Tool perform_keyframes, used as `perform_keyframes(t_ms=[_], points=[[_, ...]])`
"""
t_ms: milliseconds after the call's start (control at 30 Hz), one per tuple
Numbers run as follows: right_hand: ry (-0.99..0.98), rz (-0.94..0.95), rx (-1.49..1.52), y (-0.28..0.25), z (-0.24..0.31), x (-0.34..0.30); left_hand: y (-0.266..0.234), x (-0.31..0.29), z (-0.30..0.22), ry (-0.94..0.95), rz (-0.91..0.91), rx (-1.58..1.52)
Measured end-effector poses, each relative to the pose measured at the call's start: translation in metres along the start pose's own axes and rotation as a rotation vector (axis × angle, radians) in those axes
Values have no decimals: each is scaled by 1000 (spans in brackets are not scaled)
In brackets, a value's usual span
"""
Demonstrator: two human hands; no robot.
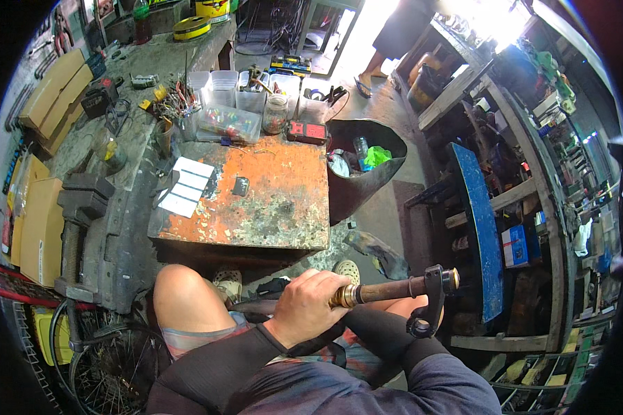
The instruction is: The person sits on the floor in a workshop and works on a bicycle wheel. They handle the hub and axle, then remove the yellow rim tape from the wheel rim by hand, inspecting the rim as they proceed.
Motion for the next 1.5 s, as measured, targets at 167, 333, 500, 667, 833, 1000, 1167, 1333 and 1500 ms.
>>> perform_keyframes(t_ms=[167,333,500,667,833,1000,1167,1333,1500], points=[[-3,5,3,-4,1,4,-3,3,4,-8,-28,-19],[-7,11,10,-4,3,12,0,3,1,31,-35,10],[-18,25,28,-4,7,27,3,4,-2,64,-35,64],[-48,-16,157,-26,12,34,-17,36,-5,122,-63,106],[-69,-215,558,-83,40,31,-69,84,27,-138,-158,-238],[-107,-455,561,-158,102,13,-102,123,47,-123,-263,-587],[-129,-425,546,-165,108,22,-124,137,80,-143,-370,-604],[-134,-417,720,-147,111,22,-116,131,114,-287,-420,-619],[-61,-363,778,-124,99,23,-110,124,131,-336,-398,-574]])
Point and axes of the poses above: each hand's wrist, its own x-axis towards the middle knuckle, its own y-axis out of the palm, z = x × y, the point moved 10 cm from there along x, towards the middle knuckle, and after that the axes turned 12 degrees about -y, right-handed, at the moved point
